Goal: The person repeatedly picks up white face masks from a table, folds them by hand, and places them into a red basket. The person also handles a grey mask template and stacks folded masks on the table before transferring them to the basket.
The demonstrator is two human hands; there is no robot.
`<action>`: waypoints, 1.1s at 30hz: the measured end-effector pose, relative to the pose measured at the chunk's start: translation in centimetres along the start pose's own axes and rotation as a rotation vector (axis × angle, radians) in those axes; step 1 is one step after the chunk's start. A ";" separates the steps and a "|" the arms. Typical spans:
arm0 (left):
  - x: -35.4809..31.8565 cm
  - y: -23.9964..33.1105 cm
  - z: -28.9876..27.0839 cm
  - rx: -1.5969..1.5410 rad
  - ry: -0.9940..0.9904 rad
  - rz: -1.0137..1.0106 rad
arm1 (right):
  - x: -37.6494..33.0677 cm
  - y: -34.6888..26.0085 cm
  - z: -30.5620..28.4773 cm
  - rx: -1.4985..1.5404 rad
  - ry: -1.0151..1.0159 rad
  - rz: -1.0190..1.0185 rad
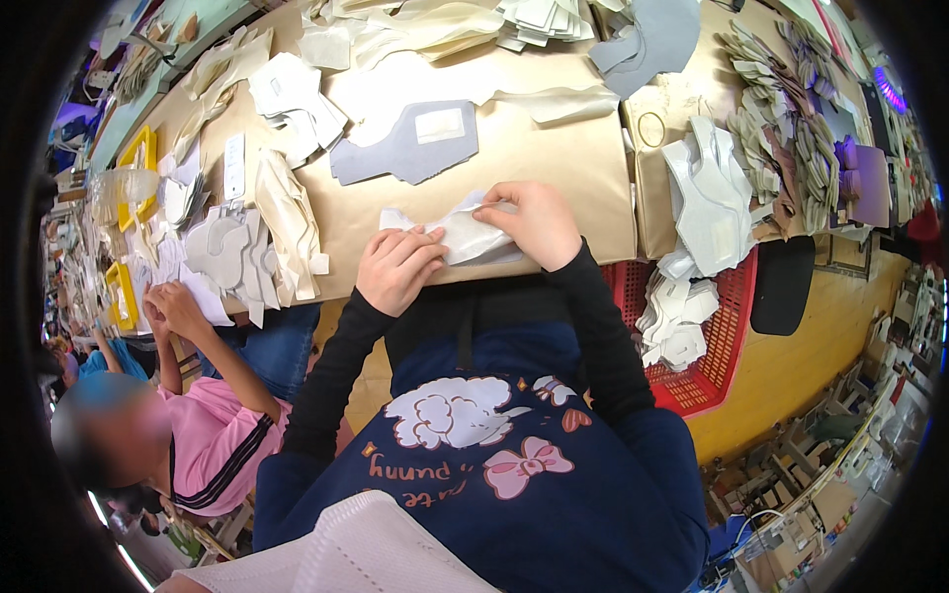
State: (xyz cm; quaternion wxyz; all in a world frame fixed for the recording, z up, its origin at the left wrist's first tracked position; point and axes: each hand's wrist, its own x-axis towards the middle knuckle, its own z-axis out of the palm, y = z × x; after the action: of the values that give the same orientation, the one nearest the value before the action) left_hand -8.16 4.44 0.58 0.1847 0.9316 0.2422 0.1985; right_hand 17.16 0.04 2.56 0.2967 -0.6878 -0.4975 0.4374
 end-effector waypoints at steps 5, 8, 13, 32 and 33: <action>0.3 0.4 1.1 0.059 0.100 -0.028 | -0.4 0.0 0.1 0.016 0.030 -0.014; 0.6 1.1 1.6 0.030 0.143 -0.102 | -0.1 0.0 0.2 -0.033 0.047 0.040; 1.7 2.4 2.1 0.091 0.132 -0.210 | 0.0 0.0 0.7 -0.127 0.114 0.035; 5.5 2.9 1.4 -0.150 -0.103 -0.153 | -5.2 1.6 0.1 0.247 0.332 0.077; 5.6 3.5 2.0 -0.217 -0.074 -0.152 | -5.1 1.6 0.3 0.243 0.346 0.076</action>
State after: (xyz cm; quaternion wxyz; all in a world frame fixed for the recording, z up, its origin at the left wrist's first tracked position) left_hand -1.44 4.03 1.94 0.3075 0.8918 0.2824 0.1745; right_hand 16.98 -5.31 2.63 0.4419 -0.7301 -0.3565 0.3803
